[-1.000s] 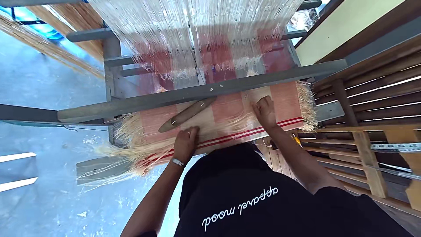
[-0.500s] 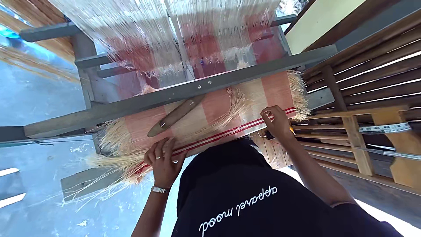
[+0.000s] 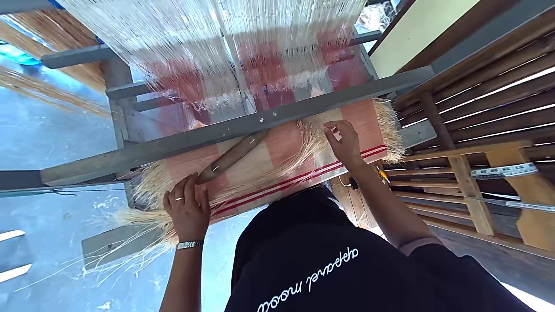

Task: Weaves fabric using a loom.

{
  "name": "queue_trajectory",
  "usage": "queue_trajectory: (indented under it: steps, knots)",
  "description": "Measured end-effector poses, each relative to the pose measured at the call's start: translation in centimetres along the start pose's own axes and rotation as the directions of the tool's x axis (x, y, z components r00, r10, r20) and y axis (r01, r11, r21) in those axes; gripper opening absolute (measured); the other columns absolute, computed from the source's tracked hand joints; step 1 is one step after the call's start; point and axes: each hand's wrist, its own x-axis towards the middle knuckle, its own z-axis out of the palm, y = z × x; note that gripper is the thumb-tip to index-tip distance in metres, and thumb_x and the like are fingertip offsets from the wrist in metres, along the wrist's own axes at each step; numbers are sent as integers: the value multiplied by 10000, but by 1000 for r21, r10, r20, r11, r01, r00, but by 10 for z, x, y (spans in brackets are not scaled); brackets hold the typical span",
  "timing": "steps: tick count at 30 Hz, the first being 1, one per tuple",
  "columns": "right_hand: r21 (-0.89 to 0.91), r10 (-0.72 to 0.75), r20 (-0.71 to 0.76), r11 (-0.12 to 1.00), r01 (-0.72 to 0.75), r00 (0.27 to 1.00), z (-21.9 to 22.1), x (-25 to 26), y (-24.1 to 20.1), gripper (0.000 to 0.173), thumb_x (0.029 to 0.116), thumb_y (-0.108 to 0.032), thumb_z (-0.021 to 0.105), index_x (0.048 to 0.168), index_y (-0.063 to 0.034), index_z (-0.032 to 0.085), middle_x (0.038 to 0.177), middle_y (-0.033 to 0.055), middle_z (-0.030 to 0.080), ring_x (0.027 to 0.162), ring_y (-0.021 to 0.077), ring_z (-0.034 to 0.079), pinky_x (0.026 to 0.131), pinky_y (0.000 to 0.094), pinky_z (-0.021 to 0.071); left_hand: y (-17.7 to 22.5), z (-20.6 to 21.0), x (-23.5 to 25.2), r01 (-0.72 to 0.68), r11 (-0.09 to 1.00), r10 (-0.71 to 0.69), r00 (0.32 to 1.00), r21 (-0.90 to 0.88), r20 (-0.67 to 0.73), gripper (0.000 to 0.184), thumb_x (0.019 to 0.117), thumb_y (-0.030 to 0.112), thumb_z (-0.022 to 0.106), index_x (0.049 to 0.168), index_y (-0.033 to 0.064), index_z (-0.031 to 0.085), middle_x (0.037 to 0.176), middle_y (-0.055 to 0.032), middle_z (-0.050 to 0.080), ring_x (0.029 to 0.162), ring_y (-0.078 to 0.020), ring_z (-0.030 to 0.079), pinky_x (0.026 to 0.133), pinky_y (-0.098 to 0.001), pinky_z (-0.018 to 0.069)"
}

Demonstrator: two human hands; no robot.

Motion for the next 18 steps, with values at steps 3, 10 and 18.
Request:
queue_trajectory:
  steps: [3,10,18]
  knots:
    - [-70,89,115,994,-81,989,16,23,-14,466,970,-487,656,1227,-102,711,1200,126,693,1125,331,621,949,572,480,-8,6,-6,20,999,-21,1000,44,5,516,1082,475,367,1460,186,569,1406,-163,603,1288,-405,550,1101,-638,329]
    - [-253,216,228,955,-157,949,40,32,1,312,918,-340,745,1106,-92,751,1115,150,707,1117,384,617,935,646,438,-9,18,-24,128,990,-130,990,-51,-49,662,1034,500,467,1503,33,445,1194,-261,628,1116,-447,595,977,-637,396]
    - [2,274,202,960,-280,940,13,24,13,477,866,-329,825,1231,-64,671,1148,150,686,1065,350,627,902,611,486,-13,35,-30,154,984,-167,974,-89,-152,752,979,554,529,1468,-11,442,1130,-251,614,1062,-426,580,971,-594,387]
